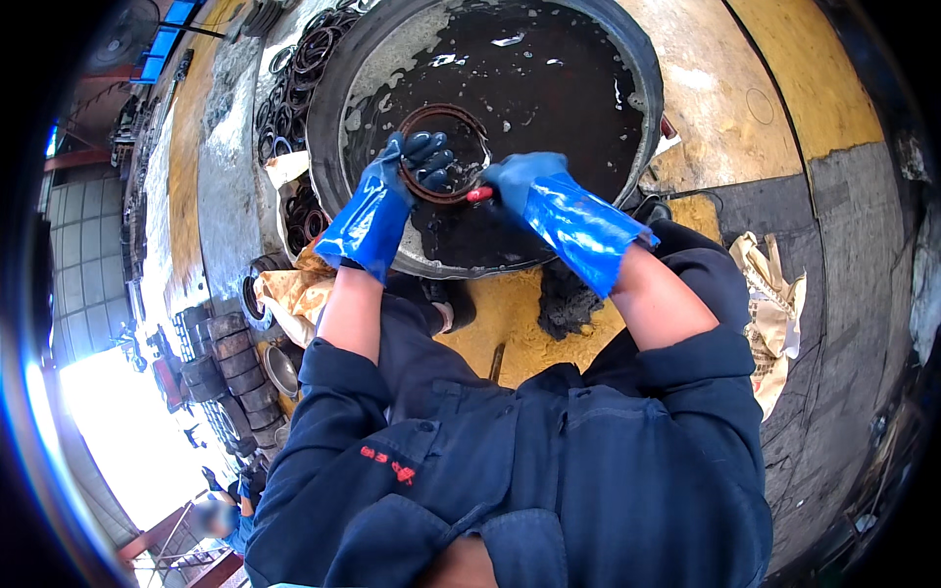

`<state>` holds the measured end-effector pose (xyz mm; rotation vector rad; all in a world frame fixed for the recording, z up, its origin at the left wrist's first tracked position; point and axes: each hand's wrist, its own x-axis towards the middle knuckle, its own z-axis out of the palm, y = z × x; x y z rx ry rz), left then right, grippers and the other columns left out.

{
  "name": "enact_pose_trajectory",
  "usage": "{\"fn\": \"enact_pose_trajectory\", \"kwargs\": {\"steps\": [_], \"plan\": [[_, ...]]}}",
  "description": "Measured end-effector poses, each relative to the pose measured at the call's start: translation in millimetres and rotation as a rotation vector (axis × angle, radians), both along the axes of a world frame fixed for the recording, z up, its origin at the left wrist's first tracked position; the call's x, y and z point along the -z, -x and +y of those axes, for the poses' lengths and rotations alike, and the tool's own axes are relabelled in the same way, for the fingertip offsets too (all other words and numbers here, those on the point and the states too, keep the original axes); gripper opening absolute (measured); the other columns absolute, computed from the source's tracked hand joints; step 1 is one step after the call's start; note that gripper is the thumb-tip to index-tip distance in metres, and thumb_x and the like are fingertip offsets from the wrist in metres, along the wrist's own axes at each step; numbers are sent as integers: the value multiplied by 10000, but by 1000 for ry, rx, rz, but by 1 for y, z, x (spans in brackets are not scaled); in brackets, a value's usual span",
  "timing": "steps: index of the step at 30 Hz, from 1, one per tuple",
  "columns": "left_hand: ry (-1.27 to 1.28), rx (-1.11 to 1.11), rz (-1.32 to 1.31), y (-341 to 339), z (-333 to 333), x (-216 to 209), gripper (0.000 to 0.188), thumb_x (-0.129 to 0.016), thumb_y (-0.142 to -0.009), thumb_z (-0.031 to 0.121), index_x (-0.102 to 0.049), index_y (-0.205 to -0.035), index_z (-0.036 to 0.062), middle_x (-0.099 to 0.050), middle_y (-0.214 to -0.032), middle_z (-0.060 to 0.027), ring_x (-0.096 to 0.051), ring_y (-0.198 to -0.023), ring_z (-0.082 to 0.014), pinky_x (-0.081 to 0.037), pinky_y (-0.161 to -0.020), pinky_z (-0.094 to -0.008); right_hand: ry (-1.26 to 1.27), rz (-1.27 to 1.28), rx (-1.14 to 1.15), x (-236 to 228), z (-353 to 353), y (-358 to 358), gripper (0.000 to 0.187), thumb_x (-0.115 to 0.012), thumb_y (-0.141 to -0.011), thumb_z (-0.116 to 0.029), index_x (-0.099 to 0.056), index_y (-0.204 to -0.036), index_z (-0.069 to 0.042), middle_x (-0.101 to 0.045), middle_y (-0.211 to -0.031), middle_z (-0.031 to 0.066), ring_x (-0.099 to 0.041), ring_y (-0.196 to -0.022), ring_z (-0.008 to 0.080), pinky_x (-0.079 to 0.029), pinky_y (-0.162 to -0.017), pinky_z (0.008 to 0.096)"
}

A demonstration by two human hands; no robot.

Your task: The person repeatedly picks up small metal rings from a pile, dips them into a container of black viscous liquid, and uses a brush to coat them thoroughly. After coating, the person places the rings into a large sack. The process is repeated continuously for multiple rings.

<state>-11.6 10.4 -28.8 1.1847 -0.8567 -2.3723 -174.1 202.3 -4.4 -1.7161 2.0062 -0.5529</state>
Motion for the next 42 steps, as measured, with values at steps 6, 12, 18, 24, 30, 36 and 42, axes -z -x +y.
{"fn": "enact_pose_trajectory", "kwargs": {"steps": [6,12,18,24,30,36,42], "plan": [[125,-57,58,1,-9,-5,517,-501,-1049,416,-553,-1270,-49,-626,-1294,-256,-650,-1110,-416,-559,-916,-545,91,-306,452,3,-20,4,274,-665,-928,-399,-737,-1066,-173,-750,-965,82,-720,-915,253,-553,-815,376],[193,-101,127,-3,-4,-7,517,-499,-1050,416,-554,-1270,-49,-626,-1296,-257,-650,-1112,-413,-559,-913,-544,267,-1102,249,-39,-42,-28,268,-697,-951,-213,-727,-1154,-40,-752,-1030,98,-686,-914,123,-551,-851,300],[224,-84,39,-9,-13,-14,540,-513,-1040,441,-538,-1308,-28,-606,-1348,-237,-643,-1144,-392,-555,-887,-480,184,-346,314,-4,-31,-35,265,-701,-884,-350,-731,-1110,-215,-746,-999,84,-710,-933,316,-562,-809,413],[171,-39,16,-10,-10,-29,535,-542,-1025,462,-578,-1287,-3,-665,-1268,-226,-711,-901,-277,-544,-669,-330,425,-160,422,13,-27,-6,213,-694,-889,-298,-711,-1076,-197,-727,-999,81,-691,-970,326,-555,-822,439],[192,14,38,-11,-10,-28,518,-542,-1026,456,-594,-1255,-6,-676,-1234,-232,-711,-861,-267,-531,-632,-316,225,-400,668,29,-27,21,266,-713,-927,-215,-723,-1176,-120,-749,-1068,105,-720,-979,235,-555,-886,341],[213,34,38,-7,-9,-25,504,-542,-1026,449,-611,-1223,-9,-688,-1199,-238,-712,-821,-258,-519,-596,-302,682,-549,175,-6,-50,18,286,-712,-930,-224,-712,-1180,-85,-743,-1079,123,-718,-987,272,-563,-899,341],[219,81,67,-12,-10,-22,491,-542,-1027,443,-627,-1192,-12,-700,-1164,-243,-712,-781,-249,-506,-559,-288,506,-722,365,4,-47,21,292,-724,-924,-232,-721,-1195,-120,-753,-1054,113,-721,-995,234,-564,-871,343]]}}
